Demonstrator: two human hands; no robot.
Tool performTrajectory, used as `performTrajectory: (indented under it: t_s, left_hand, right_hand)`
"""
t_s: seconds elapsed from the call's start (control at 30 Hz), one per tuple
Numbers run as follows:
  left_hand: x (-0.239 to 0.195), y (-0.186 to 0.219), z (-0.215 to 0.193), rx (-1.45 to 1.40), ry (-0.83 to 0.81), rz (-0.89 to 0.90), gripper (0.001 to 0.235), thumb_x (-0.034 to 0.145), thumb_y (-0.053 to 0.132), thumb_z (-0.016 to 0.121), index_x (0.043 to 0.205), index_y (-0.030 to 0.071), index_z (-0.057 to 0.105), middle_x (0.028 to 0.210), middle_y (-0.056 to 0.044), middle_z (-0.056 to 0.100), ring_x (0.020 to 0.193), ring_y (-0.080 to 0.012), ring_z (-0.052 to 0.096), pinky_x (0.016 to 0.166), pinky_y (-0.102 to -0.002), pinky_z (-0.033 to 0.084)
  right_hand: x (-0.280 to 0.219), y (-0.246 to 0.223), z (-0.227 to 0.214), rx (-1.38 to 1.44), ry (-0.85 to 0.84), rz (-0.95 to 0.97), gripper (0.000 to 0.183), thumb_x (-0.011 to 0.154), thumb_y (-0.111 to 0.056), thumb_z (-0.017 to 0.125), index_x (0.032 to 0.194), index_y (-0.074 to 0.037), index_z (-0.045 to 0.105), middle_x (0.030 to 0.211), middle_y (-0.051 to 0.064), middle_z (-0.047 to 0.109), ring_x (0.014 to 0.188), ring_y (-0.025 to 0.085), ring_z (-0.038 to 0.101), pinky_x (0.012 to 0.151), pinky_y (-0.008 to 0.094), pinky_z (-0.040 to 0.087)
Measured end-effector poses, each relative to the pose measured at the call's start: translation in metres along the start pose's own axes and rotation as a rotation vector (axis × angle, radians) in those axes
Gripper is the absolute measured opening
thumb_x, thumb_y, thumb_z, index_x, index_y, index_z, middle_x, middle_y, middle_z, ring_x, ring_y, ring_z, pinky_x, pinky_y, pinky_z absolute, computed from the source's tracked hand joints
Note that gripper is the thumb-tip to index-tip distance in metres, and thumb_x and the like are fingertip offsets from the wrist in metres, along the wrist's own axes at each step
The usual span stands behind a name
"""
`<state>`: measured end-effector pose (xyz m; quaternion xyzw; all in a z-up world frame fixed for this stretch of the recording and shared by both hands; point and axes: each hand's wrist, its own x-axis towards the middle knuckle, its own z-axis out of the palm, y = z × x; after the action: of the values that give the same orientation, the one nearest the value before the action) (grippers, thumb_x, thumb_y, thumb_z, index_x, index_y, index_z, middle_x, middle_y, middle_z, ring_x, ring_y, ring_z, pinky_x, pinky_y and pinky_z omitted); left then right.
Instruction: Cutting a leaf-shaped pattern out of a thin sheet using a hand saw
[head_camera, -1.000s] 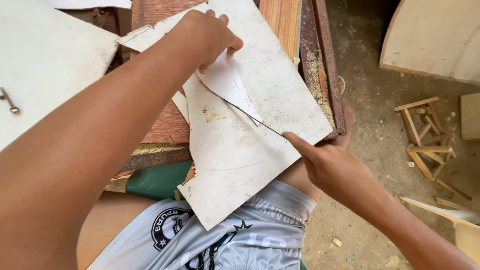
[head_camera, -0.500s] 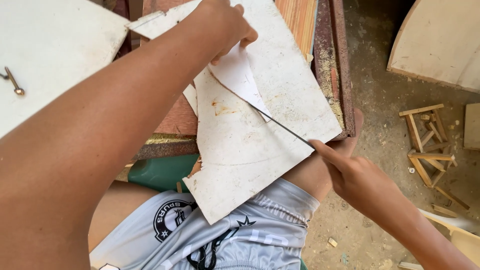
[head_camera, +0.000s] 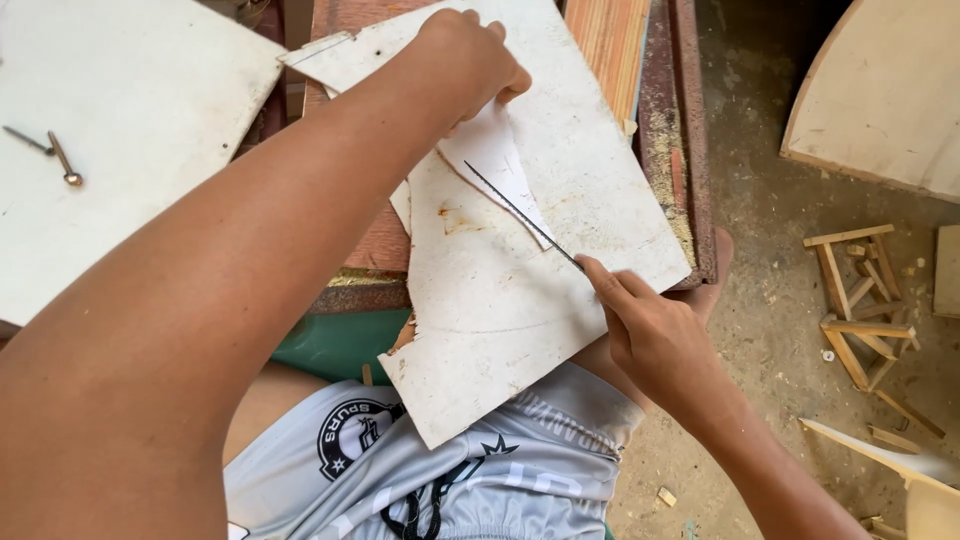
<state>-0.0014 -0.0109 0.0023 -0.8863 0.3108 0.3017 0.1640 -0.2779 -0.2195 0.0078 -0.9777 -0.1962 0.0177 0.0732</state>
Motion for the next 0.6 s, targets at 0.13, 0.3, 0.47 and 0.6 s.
performTrajectory:
  t_s: [0.13, 0.3, 0.47, 0.6]
  left_hand:
    - [0.01, 0.002, 0.003, 0.009, 0.026, -0.002, 0.075, 0.075, 0.011, 0.093, 0.132, 0.036, 0.05, 0.152, -0.013, 0.035, 0.128, -0.034, 0.047, 0.08, -0.043, 0.052]
    - [0.013, 0.002, 0.003, 0.008, 0.019, -0.01, 0.072, 0.08, 0.012, 0.091, 0.133, 0.038, 0.05, 0.15, -0.013, 0.036, 0.127, -0.035, 0.047, 0.078, -0.044, 0.054]
    - [0.01, 0.004, 0.002, 0.043, 0.017, 0.001, 0.072, 0.081, 0.008, 0.091, 0.133, 0.035, 0.05, 0.158, -0.012, 0.031, 0.113, -0.0337, 0.061, 0.08, -0.043, 0.051]
    - [0.049, 0.007, 0.012, -0.537, -0.075, -0.222, 0.058, 0.079, 0.004, 0.071, 0.13, 0.012, 0.046, 0.125, -0.02, 0.05, 0.097, -0.0372, 0.063, 0.071, -0.042, 0.051]
  right_hand:
    - [0.001, -0.008, -0.005, -0.048, 0.061, -0.048, 0.061, 0.097, 0.006, 0.051, 0.153, -0.021, 0.052, 0.062, -0.006, 0.053, 0.047, 0.015, 0.053, 0.115, 0.081, -0.011]
    - [0.005, -0.014, -0.006, -0.11, 0.009, -0.01, 0.064, 0.093, 0.007, 0.049, 0.15, -0.021, 0.056, 0.05, -0.006, 0.059, 0.042, 0.014, 0.056, 0.114, 0.08, -0.011]
    - [0.004, -0.017, -0.011, -0.118, -0.043, -0.006, 0.064, 0.092, 0.006, 0.048, 0.152, -0.016, 0.054, 0.046, -0.004, 0.05, 0.038, 0.02, 0.05, 0.112, 0.082, -0.009]
    - [0.002, -0.01, -0.013, -0.198, -0.09, -0.037, 0.068, 0.09, 0.009, 0.048, 0.153, -0.016, 0.052, 0.045, -0.005, 0.053, 0.037, 0.018, 0.049, 0.113, 0.084, -0.002]
